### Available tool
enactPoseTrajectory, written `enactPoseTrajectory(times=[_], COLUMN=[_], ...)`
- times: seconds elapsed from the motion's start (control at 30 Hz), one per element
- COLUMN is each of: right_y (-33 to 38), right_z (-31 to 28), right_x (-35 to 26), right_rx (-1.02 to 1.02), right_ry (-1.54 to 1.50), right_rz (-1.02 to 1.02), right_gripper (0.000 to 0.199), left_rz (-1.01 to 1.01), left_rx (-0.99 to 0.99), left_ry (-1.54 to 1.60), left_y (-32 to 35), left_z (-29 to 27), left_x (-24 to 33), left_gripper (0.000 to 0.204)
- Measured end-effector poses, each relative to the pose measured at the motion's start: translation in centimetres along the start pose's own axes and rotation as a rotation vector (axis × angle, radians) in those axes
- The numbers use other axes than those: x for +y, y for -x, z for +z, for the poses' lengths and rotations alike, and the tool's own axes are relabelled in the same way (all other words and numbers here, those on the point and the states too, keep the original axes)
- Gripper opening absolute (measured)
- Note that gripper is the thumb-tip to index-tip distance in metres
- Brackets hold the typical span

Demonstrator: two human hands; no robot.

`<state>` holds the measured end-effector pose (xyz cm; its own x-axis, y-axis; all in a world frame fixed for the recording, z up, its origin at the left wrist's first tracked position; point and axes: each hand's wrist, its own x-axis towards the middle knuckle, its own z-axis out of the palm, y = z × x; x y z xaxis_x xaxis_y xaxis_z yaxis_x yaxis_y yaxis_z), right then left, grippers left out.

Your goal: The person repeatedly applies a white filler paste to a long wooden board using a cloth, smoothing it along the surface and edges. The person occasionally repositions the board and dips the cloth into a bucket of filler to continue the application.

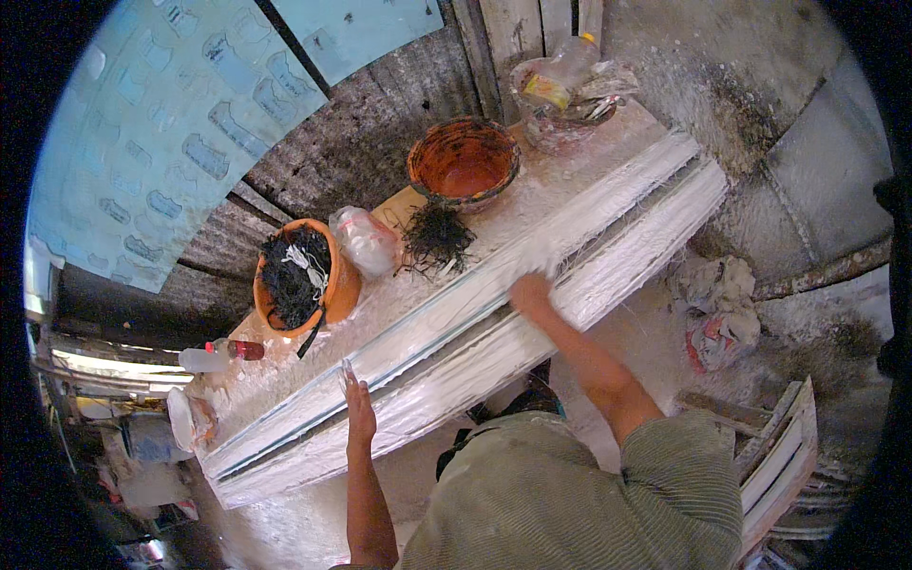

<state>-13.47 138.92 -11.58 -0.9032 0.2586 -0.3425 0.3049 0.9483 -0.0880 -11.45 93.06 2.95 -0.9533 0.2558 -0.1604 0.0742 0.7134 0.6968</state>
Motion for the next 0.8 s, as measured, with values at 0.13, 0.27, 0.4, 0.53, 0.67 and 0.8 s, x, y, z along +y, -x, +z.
enactPoseTrajectory(times=[0.13, 0.27, 0.4, 0.53, 0.67, 0.8], right_y=[2.1, -0.5, -1.2, 2.2, 7.0, 10.5], right_z=[1.8, -2.5, -5.1, -2.4, 0.7, 0.4], right_x=[-6.0, -0.4, 1.7, -6.2, -17.1, -25.2], right_rx=[0.551, 0.052, 0.081, -0.003, -0.003, 0.25], right_ry=[-0.117, -0.005, 0.078, -0.065, -0.005, 0.085], right_rz=[-0.105, 0.008, -0.007, 0.085, -0.149, -0.386], right_gripper=[0.056, 0.037, 0.032, 0.047, 0.073, 0.07], left_rz=[0.121, 0.009, -0.062, 0.003, 0.018, 0.165], left_rx=[0.003, 0.029, 0.022, -0.008, -0.104, -0.19], left_ry=[-0.063, 0.051, 0.019, -0.006, -0.054, -0.191], left_y=[-1.0, -0.2, 1.3, 2.5, 2.1, -1.5], left_z=[-0.7, -1.8, -2.1, -2.4, -2.8, -2.6], left_x=[1.7, 1.4, -0.5, -2.7, -4.2, -4.5], left_gripper=[0.063, 0.064, 0.063, 0.062, 0.062, 0.063])
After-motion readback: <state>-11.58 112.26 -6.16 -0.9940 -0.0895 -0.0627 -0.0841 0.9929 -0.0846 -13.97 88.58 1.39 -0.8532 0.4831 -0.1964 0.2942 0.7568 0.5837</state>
